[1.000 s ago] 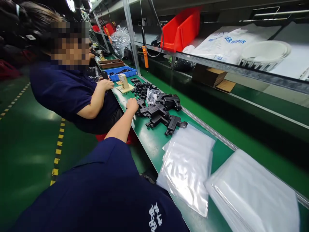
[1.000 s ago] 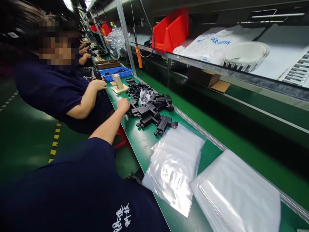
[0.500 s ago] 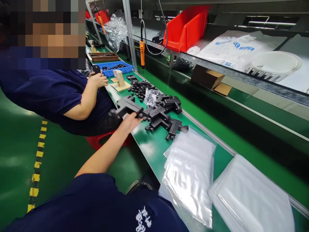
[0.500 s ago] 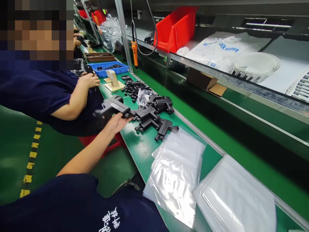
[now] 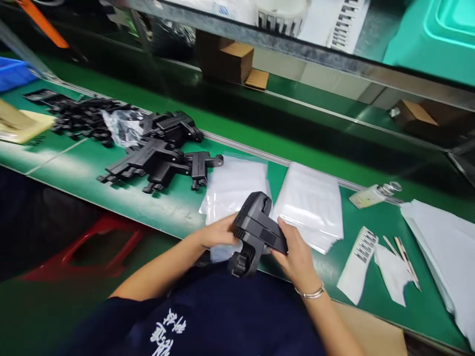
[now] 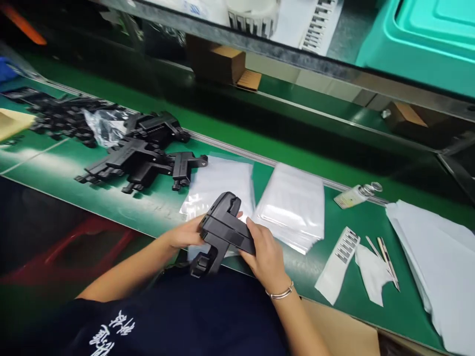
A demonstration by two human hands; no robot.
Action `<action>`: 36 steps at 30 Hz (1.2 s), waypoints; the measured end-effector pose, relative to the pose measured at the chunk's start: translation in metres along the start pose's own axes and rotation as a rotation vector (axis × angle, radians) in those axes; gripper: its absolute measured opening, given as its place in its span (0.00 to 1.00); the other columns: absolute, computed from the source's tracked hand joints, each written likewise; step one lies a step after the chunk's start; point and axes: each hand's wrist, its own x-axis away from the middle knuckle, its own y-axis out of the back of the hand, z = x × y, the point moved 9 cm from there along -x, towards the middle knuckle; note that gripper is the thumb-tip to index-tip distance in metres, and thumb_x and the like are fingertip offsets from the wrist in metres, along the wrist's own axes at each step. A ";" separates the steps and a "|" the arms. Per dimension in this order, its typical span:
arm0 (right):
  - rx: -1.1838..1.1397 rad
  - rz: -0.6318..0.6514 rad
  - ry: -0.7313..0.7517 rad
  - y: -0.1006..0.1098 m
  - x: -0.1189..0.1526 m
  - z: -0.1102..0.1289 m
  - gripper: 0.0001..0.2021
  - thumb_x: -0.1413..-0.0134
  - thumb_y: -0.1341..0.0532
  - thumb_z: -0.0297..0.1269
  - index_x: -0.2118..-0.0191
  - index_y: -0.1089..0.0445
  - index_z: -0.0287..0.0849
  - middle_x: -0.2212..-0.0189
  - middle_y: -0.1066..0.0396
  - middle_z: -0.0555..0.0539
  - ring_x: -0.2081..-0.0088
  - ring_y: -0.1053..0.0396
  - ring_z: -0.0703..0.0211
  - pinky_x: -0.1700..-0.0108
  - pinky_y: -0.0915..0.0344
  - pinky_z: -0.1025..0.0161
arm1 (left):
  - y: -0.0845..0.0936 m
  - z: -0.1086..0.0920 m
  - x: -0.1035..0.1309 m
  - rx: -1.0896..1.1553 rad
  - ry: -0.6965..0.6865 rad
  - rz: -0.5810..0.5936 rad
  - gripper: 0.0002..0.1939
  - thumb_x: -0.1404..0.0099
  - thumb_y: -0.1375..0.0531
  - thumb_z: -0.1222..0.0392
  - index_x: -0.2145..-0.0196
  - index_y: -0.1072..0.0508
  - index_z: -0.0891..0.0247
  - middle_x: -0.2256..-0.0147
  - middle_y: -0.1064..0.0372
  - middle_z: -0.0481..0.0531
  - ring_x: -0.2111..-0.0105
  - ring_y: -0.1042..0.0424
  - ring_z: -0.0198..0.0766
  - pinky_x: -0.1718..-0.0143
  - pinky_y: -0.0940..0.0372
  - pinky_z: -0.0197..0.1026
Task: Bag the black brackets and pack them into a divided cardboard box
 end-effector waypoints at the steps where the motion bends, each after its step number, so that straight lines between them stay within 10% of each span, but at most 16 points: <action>1: 0.066 -0.003 0.007 0.006 0.010 -0.003 0.33 0.36 0.46 0.44 0.31 0.59 0.48 0.56 0.29 0.39 0.58 0.29 0.48 0.62 0.27 0.55 | -0.003 -0.002 -0.001 0.094 0.036 0.066 0.39 0.45 0.38 0.38 0.42 0.35 0.64 0.52 0.28 0.63 0.51 0.29 0.56 0.51 0.34 0.53; 5: 0.192 0.046 -0.010 0.021 0.034 -0.014 0.29 0.38 0.42 0.40 0.33 0.49 0.50 0.56 0.29 0.40 0.60 0.31 0.49 0.61 0.29 0.54 | 0.000 -0.001 -0.017 -0.014 0.127 -0.050 0.34 0.43 0.40 0.35 0.49 0.32 0.66 0.53 0.30 0.60 0.53 0.31 0.52 0.52 0.36 0.49; 9: -0.220 -0.009 -0.328 0.034 0.047 -0.055 0.32 0.44 0.43 0.60 0.40 0.39 0.46 0.50 0.33 0.38 0.50 0.33 0.46 0.53 0.30 0.49 | 0.002 0.002 -0.022 -0.260 0.115 -0.285 0.33 0.41 0.44 0.33 0.54 0.33 0.66 0.61 0.32 0.55 0.60 0.33 0.45 0.60 0.37 0.42; 13: -0.957 -0.003 -0.951 -0.008 0.082 -0.105 0.30 0.41 0.53 0.63 0.55 0.31 0.41 0.78 0.34 0.49 0.80 0.38 0.63 0.78 0.37 0.65 | -0.003 -0.003 -0.019 -0.396 0.029 -0.264 0.33 0.43 0.42 0.33 0.53 0.34 0.63 0.63 0.34 0.51 0.64 0.34 0.41 0.64 0.38 0.40; 16: -1.254 0.005 -1.097 -0.034 0.088 -0.104 0.24 0.45 0.43 0.61 0.61 0.33 0.41 0.85 0.45 0.57 0.85 0.51 0.69 0.82 0.49 0.70 | -0.007 -0.005 -0.017 -0.481 -0.011 -0.231 0.33 0.45 0.40 0.33 0.52 0.35 0.63 0.61 0.33 0.52 0.63 0.33 0.42 0.61 0.38 0.42; 22: -0.703 -0.107 -0.674 0.010 0.066 -0.097 0.14 0.37 0.47 0.49 0.59 0.33 0.45 0.76 0.34 0.51 0.74 0.34 0.61 0.72 0.34 0.62 | 0.001 0.016 -0.023 -0.145 0.102 -0.425 0.32 0.45 0.42 0.31 0.59 0.31 0.64 0.65 0.32 0.52 0.65 0.34 0.41 0.64 0.38 0.40; 27: -0.185 -0.101 -0.050 0.049 0.048 -0.057 0.09 0.36 0.47 0.38 0.53 0.34 0.46 0.69 0.29 0.46 0.69 0.30 0.56 0.68 0.31 0.58 | -0.008 0.040 -0.035 0.232 0.274 -0.291 0.33 0.45 0.41 0.31 0.61 0.29 0.67 0.67 0.28 0.55 0.66 0.29 0.42 0.64 0.35 0.42; 36: -0.348 -0.210 -0.368 0.027 0.073 -0.106 0.17 0.41 0.40 0.33 0.47 0.38 0.46 0.54 0.31 0.42 0.52 0.30 0.53 0.58 0.26 0.55 | -0.020 -0.042 -0.019 -0.652 -0.354 -0.013 0.20 0.36 0.41 0.61 0.46 0.32 0.56 0.46 0.31 0.58 0.41 0.36 0.46 0.37 0.47 0.56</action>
